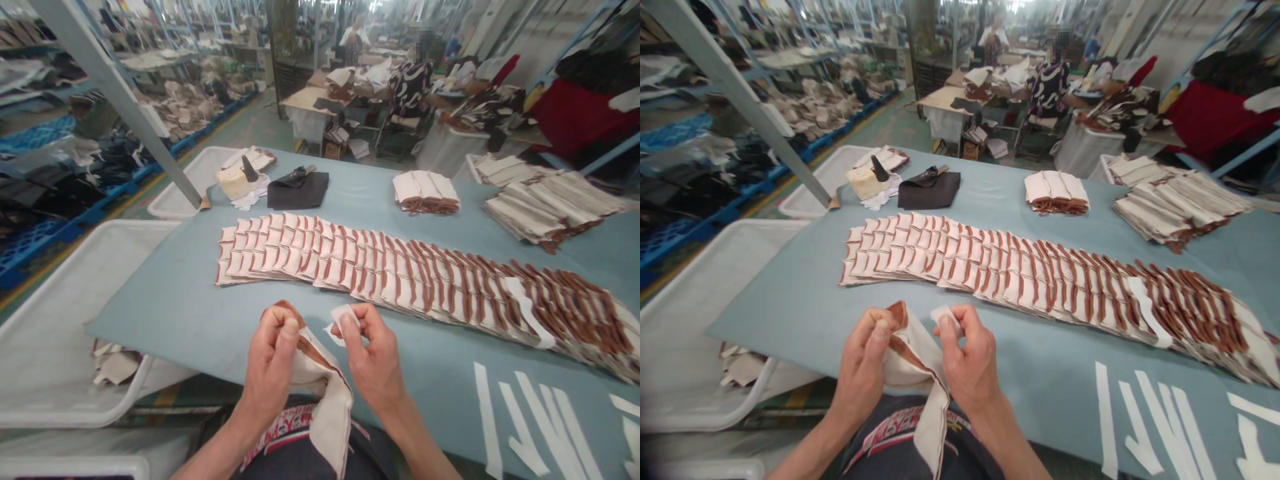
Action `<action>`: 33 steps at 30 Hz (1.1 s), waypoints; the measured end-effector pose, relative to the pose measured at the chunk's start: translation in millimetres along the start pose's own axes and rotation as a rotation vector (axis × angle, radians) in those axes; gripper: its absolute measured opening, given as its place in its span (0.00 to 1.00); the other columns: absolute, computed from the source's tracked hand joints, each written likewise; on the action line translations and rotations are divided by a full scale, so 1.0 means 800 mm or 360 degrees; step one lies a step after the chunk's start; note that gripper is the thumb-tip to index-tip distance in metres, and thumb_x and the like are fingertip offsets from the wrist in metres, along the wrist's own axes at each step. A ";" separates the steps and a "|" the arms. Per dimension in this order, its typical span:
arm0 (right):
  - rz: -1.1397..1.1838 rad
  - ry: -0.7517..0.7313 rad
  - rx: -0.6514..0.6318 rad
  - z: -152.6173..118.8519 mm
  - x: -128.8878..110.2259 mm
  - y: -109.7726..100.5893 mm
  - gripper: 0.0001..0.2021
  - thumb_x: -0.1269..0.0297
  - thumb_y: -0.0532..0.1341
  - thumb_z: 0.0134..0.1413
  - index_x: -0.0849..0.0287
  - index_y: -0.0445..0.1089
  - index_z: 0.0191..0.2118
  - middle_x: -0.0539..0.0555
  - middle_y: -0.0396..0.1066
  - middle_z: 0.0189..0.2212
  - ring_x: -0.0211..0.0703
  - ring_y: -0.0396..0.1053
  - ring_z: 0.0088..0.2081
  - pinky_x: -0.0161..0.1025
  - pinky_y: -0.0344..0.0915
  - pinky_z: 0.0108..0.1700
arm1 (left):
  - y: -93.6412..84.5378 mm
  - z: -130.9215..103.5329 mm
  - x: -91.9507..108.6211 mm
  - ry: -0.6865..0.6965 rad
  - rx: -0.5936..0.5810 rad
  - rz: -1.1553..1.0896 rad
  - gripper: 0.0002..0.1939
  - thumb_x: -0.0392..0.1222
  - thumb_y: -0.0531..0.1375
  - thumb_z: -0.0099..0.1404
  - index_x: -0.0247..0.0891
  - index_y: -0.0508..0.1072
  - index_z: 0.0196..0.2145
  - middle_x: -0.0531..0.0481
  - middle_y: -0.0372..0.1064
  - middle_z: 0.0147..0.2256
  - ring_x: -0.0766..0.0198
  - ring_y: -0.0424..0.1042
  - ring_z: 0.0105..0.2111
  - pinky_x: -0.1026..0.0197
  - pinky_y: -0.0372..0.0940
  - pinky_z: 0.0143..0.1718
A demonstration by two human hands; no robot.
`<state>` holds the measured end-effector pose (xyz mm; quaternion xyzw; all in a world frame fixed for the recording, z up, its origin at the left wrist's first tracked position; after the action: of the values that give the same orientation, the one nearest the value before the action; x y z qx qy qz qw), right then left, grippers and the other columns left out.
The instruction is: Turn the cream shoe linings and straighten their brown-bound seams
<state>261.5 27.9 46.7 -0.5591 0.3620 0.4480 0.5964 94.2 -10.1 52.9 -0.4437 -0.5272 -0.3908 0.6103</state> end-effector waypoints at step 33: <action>0.0160 0.0041 -0.0117 -0.015 -0.080 -0.054 0.12 0.57 0.61 0.64 0.56 0.74 0.31 0.47 0.73 0.20 0.36 0.64 0.19 0.32 0.62 0.22 | 0.026 0.030 0.065 0.0186 -0.0758 0.0135 0.14 0.42 0.57 0.71 0.35 0.79 0.32 0.47 0.77 0.33 0.62 0.73 0.33 0.64 0.65 0.34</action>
<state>281.4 8.5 119.5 -0.5675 0.3804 0.4832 0.5475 113.9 18.5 102.7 -0.5734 -0.3650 -0.5030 0.5338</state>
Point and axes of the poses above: each hand's wrist, its own z-axis towards the middle knuckle, its own y-axis out of the palm, x = y × z, the point moved 6 cm from there along z, towards the middle knuckle
